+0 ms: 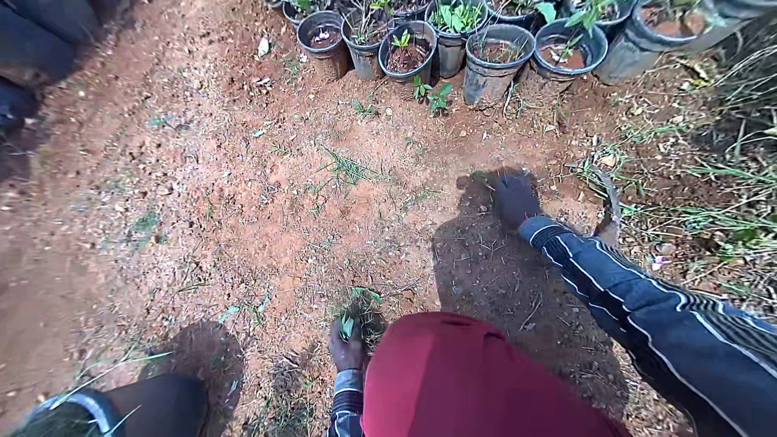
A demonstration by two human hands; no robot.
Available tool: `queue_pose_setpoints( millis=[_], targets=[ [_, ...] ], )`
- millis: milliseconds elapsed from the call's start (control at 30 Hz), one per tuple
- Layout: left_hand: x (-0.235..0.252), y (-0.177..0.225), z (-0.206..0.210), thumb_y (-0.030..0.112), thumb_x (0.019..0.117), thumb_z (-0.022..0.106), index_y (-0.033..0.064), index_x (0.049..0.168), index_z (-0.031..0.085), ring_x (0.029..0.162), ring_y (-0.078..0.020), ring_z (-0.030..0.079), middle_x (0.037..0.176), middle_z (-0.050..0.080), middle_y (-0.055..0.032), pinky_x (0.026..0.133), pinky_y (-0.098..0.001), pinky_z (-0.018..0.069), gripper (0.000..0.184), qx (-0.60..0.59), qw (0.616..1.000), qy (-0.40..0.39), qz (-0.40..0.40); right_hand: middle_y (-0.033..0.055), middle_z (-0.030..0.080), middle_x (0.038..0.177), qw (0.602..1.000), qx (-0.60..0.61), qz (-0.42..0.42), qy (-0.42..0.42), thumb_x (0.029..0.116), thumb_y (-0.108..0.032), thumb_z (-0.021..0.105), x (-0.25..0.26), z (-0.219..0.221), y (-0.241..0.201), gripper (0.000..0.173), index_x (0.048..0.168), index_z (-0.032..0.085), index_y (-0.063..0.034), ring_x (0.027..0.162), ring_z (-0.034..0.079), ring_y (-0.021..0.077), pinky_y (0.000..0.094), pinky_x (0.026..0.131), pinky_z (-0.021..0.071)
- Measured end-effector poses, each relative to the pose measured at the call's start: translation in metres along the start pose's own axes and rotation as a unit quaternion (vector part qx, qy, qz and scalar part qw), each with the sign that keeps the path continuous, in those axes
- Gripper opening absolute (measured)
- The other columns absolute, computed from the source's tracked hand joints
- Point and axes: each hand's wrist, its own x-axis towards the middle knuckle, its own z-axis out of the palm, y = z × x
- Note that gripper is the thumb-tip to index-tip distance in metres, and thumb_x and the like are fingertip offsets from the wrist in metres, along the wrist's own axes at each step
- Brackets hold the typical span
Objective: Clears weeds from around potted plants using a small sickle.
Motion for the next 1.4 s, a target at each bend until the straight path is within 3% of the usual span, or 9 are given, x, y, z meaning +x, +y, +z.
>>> queue_pose_setpoints(
  millis=[267,467,633,767,967,1100,1200,1333,1400],
  targets=[
    [0.013,0.086,0.011,0.002,0.0916,0.072,-0.008,0.118,0.064,0.092,-0.0172,0.07,0.103,0.072,-0.0171,0.088,-0.0369,0.0587,0.03,-0.212,0.977,-0.019,-0.03,0.0241,0.07,0.097,0.951,0.29,-0.015,-0.111,0.0998,-0.017,0.061,-0.11,0.009,-0.127,0.023,0.108,0.071,0.0027,0.093,0.069,0.0406,0.0617,0.086,0.0537],
    [0.009,0.11,0.024,-0.001,0.0912,0.072,-0.0064,0.145,0.043,0.116,-0.0259,0.063,0.132,0.061,-0.0243,0.1,-0.0425,0.0535,0.061,-0.304,0.941,-0.028,-0.145,0.0256,0.045,0.155,0.887,0.256,-0.103,-0.37,0.1021,0.003,0.053,-0.176,-0.019,-0.286,0.05,0.151,0.043,0.0064,0.147,0.039,0.0381,0.0488,0.123,0.0261],
    [0.022,0.093,0.015,-0.006,0.0899,0.068,-0.0097,0.136,0.05,0.111,-0.0331,0.063,0.127,0.061,-0.0287,0.094,-0.0496,0.0535,0.049,-0.256,0.941,0.067,-0.209,0.0131,0.049,0.156,0.876,0.353,-0.291,-0.152,0.0971,-0.016,0.066,-0.146,0.02,-0.18,0.054,0.15,0.055,-0.0138,0.146,0.042,0.0322,0.0531,0.12,0.0328],
    [0.031,0.056,-0.047,0.002,0.091,0.07,-0.0069,0.147,0.041,0.122,-0.0351,0.058,0.138,0.055,-0.0291,0.101,-0.0519,0.0494,0.064,-0.188,0.938,0.184,-0.224,0.0294,0.053,0.144,0.969,0.173,0.013,0.176,0.0976,-0.025,0.064,-0.117,-0.013,-0.016,0.051,0.142,0.056,0.0001,0.131,0.051,0.0505,0.067,0.104,0.0427],
    [0.013,-0.034,-0.105,0.008,0.085,0.077,-0.0116,0.134,0.056,0.123,-0.05,0.058,0.128,0.061,-0.0371,0.106,-0.0627,0.0435,0.057,0.111,0.96,0.223,-0.13,0.0416,0.039,0.149,0.926,0.033,0.375,0.036,0.1024,-0.05,0.055,-0.116,0.015,0.167,0.078,0.148,0.04,0.0113,0.137,0.041,0.0589,0.0733,0.105,0.0382],
    [-0.012,-0.033,-0.087,0.016,0.0895,0.07,-0.0132,0.13,0.059,0.132,-0.0528,0.051,0.135,0.056,-0.0377,0.112,-0.0631,0.0375,0.051,0.205,0.96,0.154,-0.109,0.0384,0.062,0.115,0.889,0.255,0.37,0.091,0.0981,-0.029,0.069,-0.129,0.016,0.158,0.055,0.127,0.054,0.0148,0.104,0.064,0.0515,0.0685,0.089,0.0491],
    [-0.018,-0.065,-0.067,0.025,0.0856,0.068,-0.0096,0.13,0.062,0.133,-0.057,0.049,0.142,0.052,-0.0379,0.108,-0.0683,0.0394,0.056,0.236,0.96,0.148,-0.033,0.0237,0.062,0.104,0.814,0.412,0.377,0.163,0.1001,-0.027,0.066,-0.149,0.009,0.103,0.06,0.146,0.036,-0.0014,0.079,0.064,0.033,0.0539,0.071,0.0554],
    [-0.024,-0.002,-0.078,0.022,0.0821,0.076,-0.0107,0.138,0.056,0.137,-0.0585,0.043,0.144,0.046,-0.0418,0.115,-0.0641,0.0343,0.067,0.235,0.969,0.064,-0.047,0.0354,0.059,0.12,0.886,0.381,0.255,0.069,0.1031,-0.016,0.061,-0.189,0.022,0.033,0.054,0.147,0.039,0.006,0.097,0.065,0.0469,0.063,0.087,0.0526],
    [-0.021,0.013,-0.08,0.019,0.0839,0.075,-0.0117,0.139,0.053,0.139,-0.0542,0.043,0.145,0.047,-0.0396,0.117,-0.0596,0.0335,0.067,0.208,0.973,0.065,-0.077,0.0252,0.063,0.107,0.888,0.415,0.193,-0.046,0.1033,-0.021,0.061,-0.217,0.029,0.0,0.052,0.147,0.042,-0.0002,0.08,0.065,0.034,0.0522,0.073,0.0559]
  ],
)
